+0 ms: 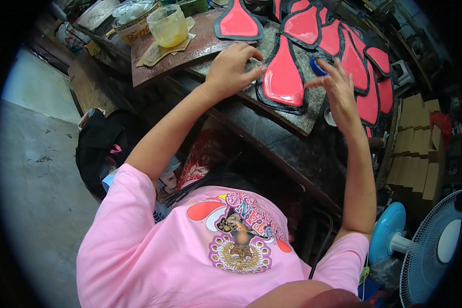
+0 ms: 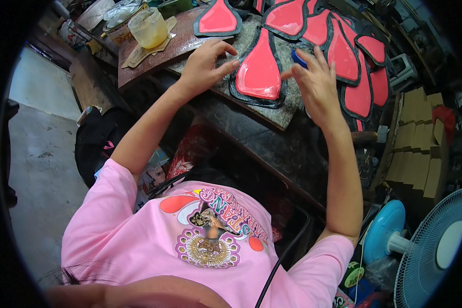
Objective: The person rubs pink shoe insoles with a small abrasive pad on a workbench. They handle the insoles one at a time, flipping them over and rubbing the surface repeatedly. The person also briefly picks up a small container and rubs their fingers together.
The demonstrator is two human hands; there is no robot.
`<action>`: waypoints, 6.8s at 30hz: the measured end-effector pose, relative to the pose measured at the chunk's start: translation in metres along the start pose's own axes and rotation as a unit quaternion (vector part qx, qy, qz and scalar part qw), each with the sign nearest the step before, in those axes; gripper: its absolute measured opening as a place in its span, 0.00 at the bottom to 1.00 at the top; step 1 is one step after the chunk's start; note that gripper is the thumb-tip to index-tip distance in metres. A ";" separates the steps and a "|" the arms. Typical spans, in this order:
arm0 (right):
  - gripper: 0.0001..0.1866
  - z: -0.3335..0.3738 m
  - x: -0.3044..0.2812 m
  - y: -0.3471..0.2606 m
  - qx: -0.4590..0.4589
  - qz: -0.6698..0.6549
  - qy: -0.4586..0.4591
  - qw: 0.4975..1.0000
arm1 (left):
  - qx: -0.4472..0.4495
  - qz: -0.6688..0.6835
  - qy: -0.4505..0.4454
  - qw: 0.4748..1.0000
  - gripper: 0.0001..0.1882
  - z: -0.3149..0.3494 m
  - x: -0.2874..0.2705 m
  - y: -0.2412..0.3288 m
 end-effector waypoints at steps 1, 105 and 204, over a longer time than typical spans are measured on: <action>0.28 -0.014 0.002 0.003 0.004 0.095 -0.023 0.995 | 0.010 -0.017 0.002 1.000 0.17 0.002 0.002 0.004; 0.39 0.010 0.034 -0.025 -0.049 -0.005 0.147 0.988 | 0.108 0.072 -0.217 0.967 0.24 -0.008 -0.002 0.035; 0.28 -0.103 0.040 0.034 0.025 0.216 -0.084 0.972 | 0.131 -0.086 -0.018 0.988 0.18 0.019 0.000 0.017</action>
Point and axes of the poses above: each hand's wrist, its own z-axis away from the middle knuckle, its own x-axis out of the palm, y = z × x, the point moved 6 cm from there along -z, towards the middle knuckle, and after that the axes turned 12 degrees about -y, right-handed, at the moved point
